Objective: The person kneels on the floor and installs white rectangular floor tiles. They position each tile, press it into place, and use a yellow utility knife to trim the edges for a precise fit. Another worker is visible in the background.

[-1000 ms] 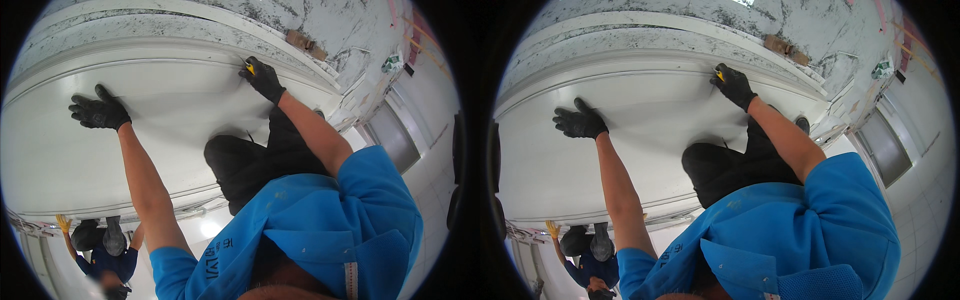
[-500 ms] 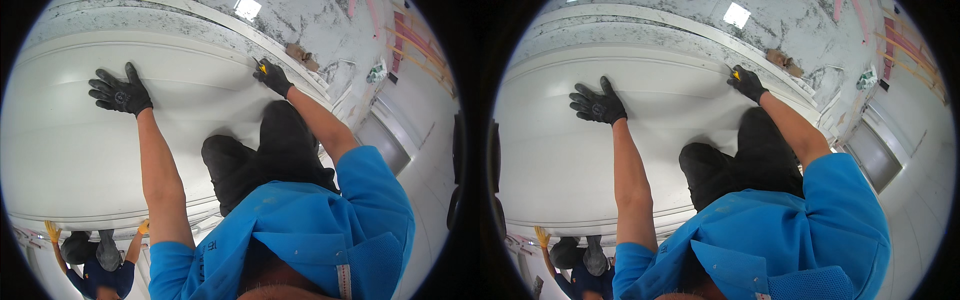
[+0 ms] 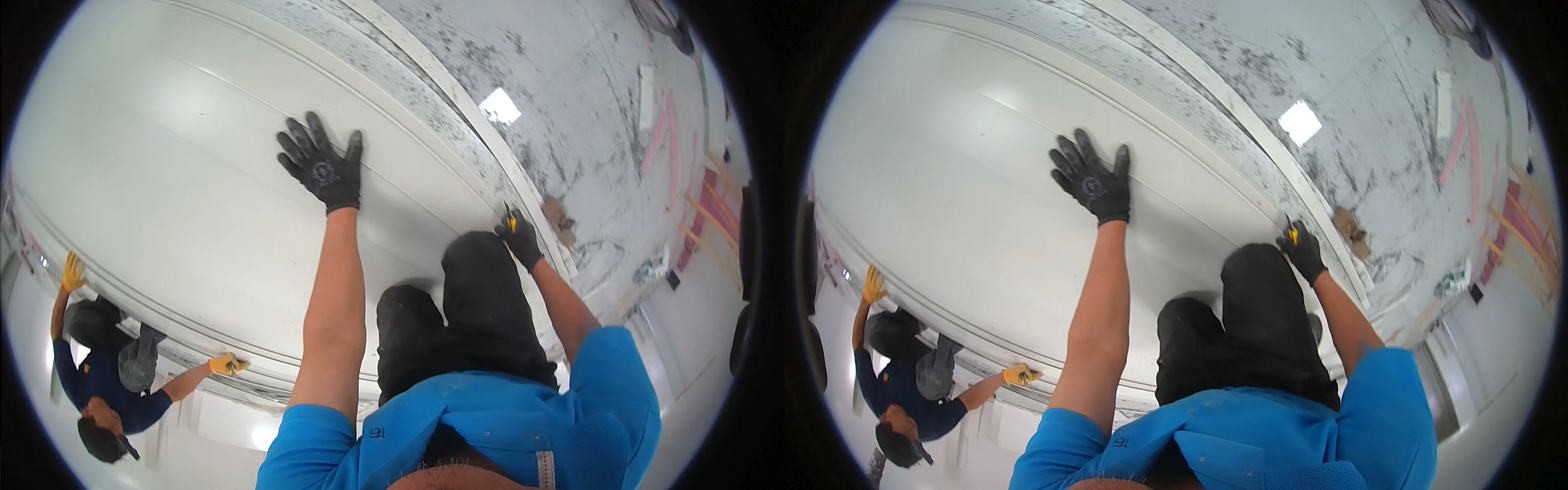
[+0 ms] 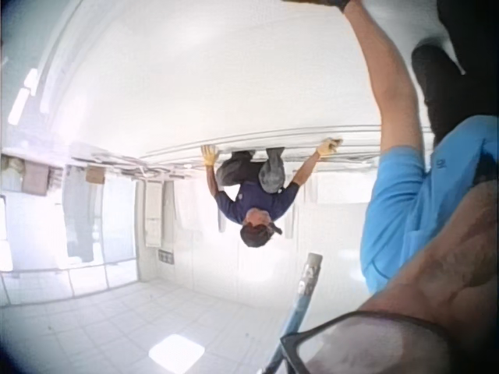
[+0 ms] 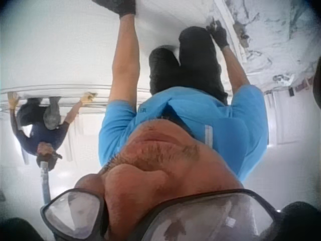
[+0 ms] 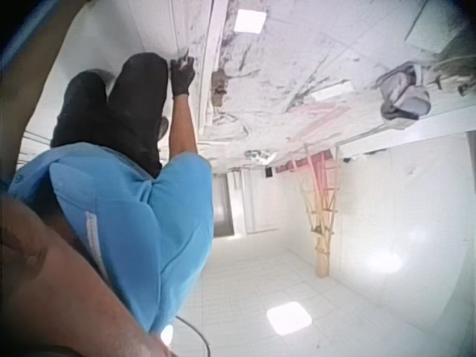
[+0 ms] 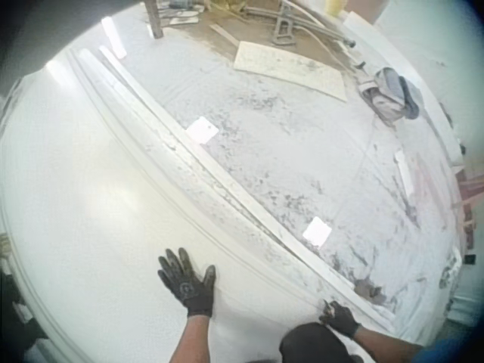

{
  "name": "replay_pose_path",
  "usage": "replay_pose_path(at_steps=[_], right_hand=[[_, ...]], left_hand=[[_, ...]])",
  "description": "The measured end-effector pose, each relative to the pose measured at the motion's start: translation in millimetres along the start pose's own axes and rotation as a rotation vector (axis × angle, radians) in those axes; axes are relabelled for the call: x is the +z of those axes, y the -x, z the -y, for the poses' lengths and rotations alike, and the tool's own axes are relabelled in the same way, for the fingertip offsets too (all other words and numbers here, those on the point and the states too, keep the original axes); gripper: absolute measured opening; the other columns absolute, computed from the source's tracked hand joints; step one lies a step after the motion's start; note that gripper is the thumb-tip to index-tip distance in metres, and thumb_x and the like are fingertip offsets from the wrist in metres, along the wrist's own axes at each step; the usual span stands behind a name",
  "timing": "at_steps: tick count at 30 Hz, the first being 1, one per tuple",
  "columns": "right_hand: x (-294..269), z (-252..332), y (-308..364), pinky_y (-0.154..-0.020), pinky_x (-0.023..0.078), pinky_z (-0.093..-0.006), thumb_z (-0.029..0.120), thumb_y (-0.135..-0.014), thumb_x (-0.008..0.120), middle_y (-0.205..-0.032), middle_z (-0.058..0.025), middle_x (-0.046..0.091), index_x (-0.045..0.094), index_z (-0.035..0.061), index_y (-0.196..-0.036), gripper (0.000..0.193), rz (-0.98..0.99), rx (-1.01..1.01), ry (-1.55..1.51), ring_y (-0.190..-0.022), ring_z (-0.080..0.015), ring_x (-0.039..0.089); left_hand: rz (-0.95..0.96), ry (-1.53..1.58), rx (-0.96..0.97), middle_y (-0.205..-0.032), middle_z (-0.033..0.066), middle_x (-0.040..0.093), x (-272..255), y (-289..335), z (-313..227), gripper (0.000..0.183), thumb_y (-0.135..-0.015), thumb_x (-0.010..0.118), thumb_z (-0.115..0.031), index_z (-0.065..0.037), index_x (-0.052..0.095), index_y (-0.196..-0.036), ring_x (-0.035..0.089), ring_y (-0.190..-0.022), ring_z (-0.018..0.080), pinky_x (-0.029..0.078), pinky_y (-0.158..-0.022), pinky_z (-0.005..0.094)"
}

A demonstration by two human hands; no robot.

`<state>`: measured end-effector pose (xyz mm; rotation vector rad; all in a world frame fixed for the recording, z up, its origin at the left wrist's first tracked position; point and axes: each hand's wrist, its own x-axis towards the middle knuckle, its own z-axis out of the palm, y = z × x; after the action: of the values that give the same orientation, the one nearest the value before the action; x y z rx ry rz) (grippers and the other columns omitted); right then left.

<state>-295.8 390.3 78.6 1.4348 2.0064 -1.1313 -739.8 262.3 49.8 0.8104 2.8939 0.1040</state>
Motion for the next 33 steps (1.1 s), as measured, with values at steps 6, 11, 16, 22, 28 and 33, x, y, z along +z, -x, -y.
replay_pose_path(at_steps=[6, 11, 16, 22, 28, 33], right_hand=[[2.3, 16.2, 1.1, -0.065, 0.053, -0.041, 0.028, -0.089, 0.072, -0.081, -0.0117, 0.066, 0.053, 0.0081, -0.102, 0.031, 0.042, 0.057, -0.053, -0.074, -0.0298, 0.069], [10.6, 16.0, -4.9, -0.065, 0.053, -0.0407, 0.025, -0.087, 0.073, -0.08, -0.0121, 0.066, 0.053, 0.0072, -0.099, 0.029, 0.023, 0.027, -0.076, -0.073, -0.0295, 0.068], [6.6, 24.4, 1.6, -0.061, 0.051, -0.0357, 0.021, -0.085, 0.073, -0.076, -0.0086, 0.061, 0.052, 0.0063, -0.095, 0.028, 0.055, 0.126, -0.167, -0.065, -0.0214, 0.064], [-4.2, 29.5, 13.1, -0.061, 0.051, -0.0347, 0.018, -0.086, 0.073, -0.076, -0.007, 0.06, 0.052, 0.0058, -0.095, 0.026, 0.027, 0.158, -0.135, -0.065, -0.0186, 0.063], [-25.6, 54.2, -6.2, -0.061, 0.052, -0.0336, 0.02, -0.092, 0.071, -0.081, -0.0073, 0.063, 0.056, 0.0054, -0.105, 0.025, 0.028, 0.293, -0.228, -0.071, -0.0148, 0.064], [-31.7, 233.7, -120.7, -0.065, 0.053, -0.0361, 0.024, -0.091, 0.071, -0.089, -0.0099, 0.064, 0.057, 0.0044, -0.113, 0.033, -0.036, -0.116, -0.245, -0.078, -0.0206, 0.065]], left_hand=[[0.013, 0.073, -0.003, -0.161, 0.0188, 0.025, -3.0, -1.3, 4.4, 0.088, -0.086, 0.061, -0.064, -0.016, 0.033, -0.155, 0.019, -0.149, 0.0404, 0.013, -0.119, 0.0577], [-0.129, 0.03, 0.102, -0.161, 0.0211, 0.025, 4.2, -58.4, 57.5, 0.079, -0.091, 0.063, -0.055, -0.019, 0.033, -0.155, 0.021, -0.149, 0.0406, 0.018, -0.118, 0.0563], [-0.325, 0.066, 0.058, -0.157, 0.0216, 0.032, -9.0, -261.9, 125.1, 0.062, -0.099, 0.051, -0.041, -0.009, 0.039, -0.15, 0.027, -0.145, 0.0435, 0.021, -0.117, 0.0545], [-0.427, 0.172, -0.052, -0.156, 0.018, 0.037, -7.7, -297.7, 119.8, 0.051, -0.103, 0.043, -0.03, -0.004, 0.043, -0.147, 0.029, -0.145, 0.0393, 0.021, -0.12, 0.0474], [-0.408, 0.194, -0.037, -0.154, 0.021, 0.037, -9.9, -291.8, 112.8, 0.052, -0.101, 0.046, -0.027, -0.002, 0.042, -0.146, 0.028, -0.145, 0.0408, 0.021, -0.119, 0.0496], [-0.403, 0.251, -0.045, -0.156, 0.0205, 0.035, -12.8, -289.7, 105.7, 0.054, -0.101, 0.044, -0.03, -0.002, 0.041, -0.147, 0.026, -0.146, 0.0407, 0.02, -0.12, 0.05]])
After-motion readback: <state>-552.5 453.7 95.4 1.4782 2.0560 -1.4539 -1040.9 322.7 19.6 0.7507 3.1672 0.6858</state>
